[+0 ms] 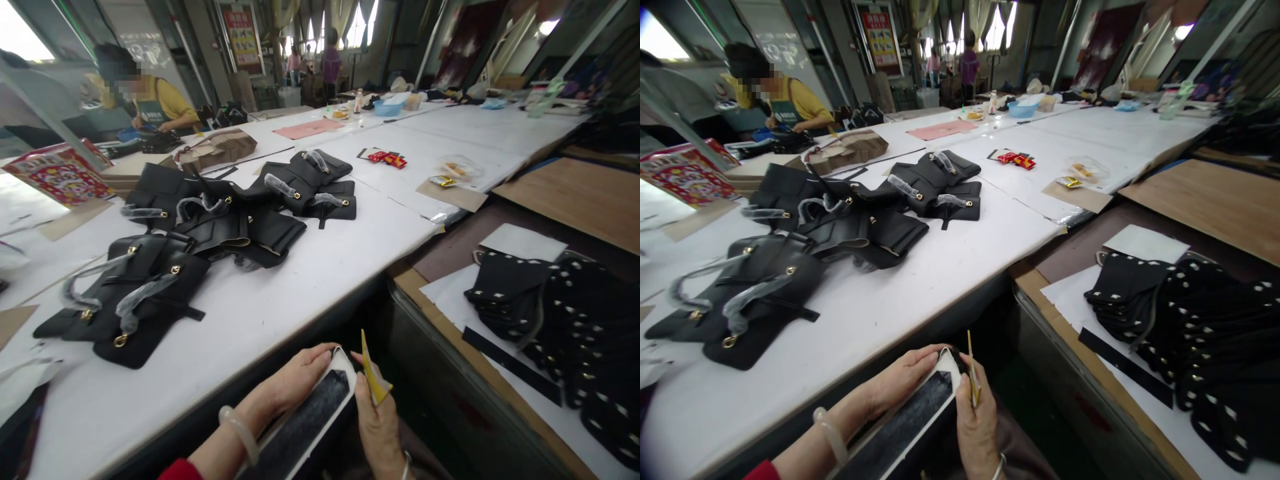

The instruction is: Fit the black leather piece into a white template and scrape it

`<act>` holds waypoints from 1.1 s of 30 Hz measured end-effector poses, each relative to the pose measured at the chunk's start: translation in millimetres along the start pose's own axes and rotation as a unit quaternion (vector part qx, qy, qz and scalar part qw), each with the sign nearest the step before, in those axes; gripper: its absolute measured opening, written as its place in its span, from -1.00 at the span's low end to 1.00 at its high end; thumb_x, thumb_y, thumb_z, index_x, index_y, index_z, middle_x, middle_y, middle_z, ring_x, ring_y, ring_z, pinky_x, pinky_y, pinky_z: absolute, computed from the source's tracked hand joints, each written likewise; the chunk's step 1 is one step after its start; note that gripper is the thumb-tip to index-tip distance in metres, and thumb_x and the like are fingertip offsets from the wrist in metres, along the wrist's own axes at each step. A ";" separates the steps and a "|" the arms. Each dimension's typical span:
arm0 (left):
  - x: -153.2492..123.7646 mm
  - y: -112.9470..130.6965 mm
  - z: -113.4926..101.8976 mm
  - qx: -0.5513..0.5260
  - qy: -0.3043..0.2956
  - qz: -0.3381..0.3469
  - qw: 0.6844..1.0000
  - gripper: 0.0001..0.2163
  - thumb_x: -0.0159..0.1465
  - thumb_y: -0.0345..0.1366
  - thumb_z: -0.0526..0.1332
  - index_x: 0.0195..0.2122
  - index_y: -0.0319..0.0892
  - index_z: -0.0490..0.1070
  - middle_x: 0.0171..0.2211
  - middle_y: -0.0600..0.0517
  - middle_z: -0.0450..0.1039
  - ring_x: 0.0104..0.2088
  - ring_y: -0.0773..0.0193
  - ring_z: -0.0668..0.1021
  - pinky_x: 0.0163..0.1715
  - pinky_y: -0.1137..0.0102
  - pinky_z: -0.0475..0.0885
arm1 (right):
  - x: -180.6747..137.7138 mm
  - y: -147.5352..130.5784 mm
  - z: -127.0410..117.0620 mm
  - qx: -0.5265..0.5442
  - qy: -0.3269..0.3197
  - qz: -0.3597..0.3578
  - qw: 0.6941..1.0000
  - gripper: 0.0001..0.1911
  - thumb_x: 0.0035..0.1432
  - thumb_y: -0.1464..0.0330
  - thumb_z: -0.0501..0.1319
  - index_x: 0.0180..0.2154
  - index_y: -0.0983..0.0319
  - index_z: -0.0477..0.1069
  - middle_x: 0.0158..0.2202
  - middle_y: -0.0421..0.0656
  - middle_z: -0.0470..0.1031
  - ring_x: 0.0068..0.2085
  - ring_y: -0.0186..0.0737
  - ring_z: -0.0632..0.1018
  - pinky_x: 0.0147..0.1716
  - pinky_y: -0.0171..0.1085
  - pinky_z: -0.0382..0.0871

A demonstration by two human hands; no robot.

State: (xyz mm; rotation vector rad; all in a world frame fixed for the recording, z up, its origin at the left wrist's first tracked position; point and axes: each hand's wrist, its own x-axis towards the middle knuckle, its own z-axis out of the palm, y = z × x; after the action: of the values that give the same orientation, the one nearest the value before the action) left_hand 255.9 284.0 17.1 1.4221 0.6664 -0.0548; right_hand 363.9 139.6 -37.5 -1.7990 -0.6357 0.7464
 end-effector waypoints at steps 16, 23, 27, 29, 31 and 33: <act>-6.2 3.0 4.7 0.029 0.035 -0.009 0.999 -0.60 0.33 -0.07 0.06 0.07 -0.14 0.46 0.00 -0.01 0.53 0.01 0.08 0.49 0.11 0.25 0.28 | 18.5 13.8 -52.1 0.040 -0.149 0.068 0.986 -0.44 0.18 -0.15 0.04 -0.25 0.21 0.37 -0.55 -0.18 0.46 -0.54 -0.23 0.49 -0.55 -0.31 0.36; -1.1 -7.9 3.6 0.015 0.063 -0.026 0.998 -0.60 0.29 -0.10 0.14 0.11 -0.14 0.40 0.04 -0.04 0.46 0.04 0.10 0.45 0.10 0.26 0.26 | 80.8 -34.7 -111.7 -0.192 -0.496 0.126 0.837 -0.38 0.03 -0.21 0.01 -0.28 0.23 0.28 -0.53 -0.17 0.46 -0.64 -0.33 0.42 -0.68 -0.39 0.24; -0.1 -10.1 5.6 -0.006 0.071 -0.032 0.997 -0.39 0.28 -0.13 0.15 0.32 -0.18 0.06 -0.09 -0.02 0.49 -0.11 0.20 0.49 -0.06 0.31 0.34 | 116.0 -54.0 -88.6 -0.324 -0.446 -0.037 0.833 -0.51 0.14 -0.05 0.01 -0.41 0.25 0.35 -0.48 -0.14 0.47 -0.47 -0.28 0.46 -0.54 -0.36 0.20; -0.1 -12.4 6.1 -0.010 0.076 -0.029 0.997 -0.28 0.28 -0.16 0.15 0.38 -0.17 -0.17 -0.25 0.07 0.48 -0.26 0.28 0.48 -0.16 0.35 0.35 | 129.5 -62.8 -74.7 -0.390 -0.386 -0.116 0.828 -0.48 0.26 0.03 -0.08 -0.53 0.24 0.33 -0.53 -0.10 0.46 -0.46 -0.23 0.45 -0.51 -0.30 0.13; 0.0 -14.0 5.9 -0.010 0.082 -0.017 0.996 -0.23 0.29 -0.20 0.14 0.40 -0.13 -0.33 -0.34 0.14 0.45 -0.35 0.32 0.45 -0.22 0.37 0.33 | 140.5 -72.4 -62.0 -0.446 -0.344 -0.197 0.802 -0.43 0.32 0.08 -0.13 -0.56 0.25 0.36 -0.54 -0.04 0.48 -0.44 -0.15 0.48 -0.46 -0.24 0.10; 0.2 -14.0 5.2 -0.013 0.091 -0.004 0.996 -0.21 0.29 -0.23 0.14 0.40 -0.09 -0.40 -0.28 0.12 0.49 -0.34 0.32 0.46 -0.20 0.36 0.34 | 149.6 -82.1 -50.3 -0.481 -0.340 -0.276 0.760 -0.43 0.33 0.10 -0.11 -0.53 0.26 0.42 -0.49 0.01 0.53 -0.40 -0.08 0.52 -0.41 -0.20 0.10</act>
State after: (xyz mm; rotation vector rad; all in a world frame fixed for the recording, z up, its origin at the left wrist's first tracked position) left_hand 252.2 276.8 4.6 1.4106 0.8196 0.0783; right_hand 494.7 242.8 24.8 -1.9775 -2.2650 0.6799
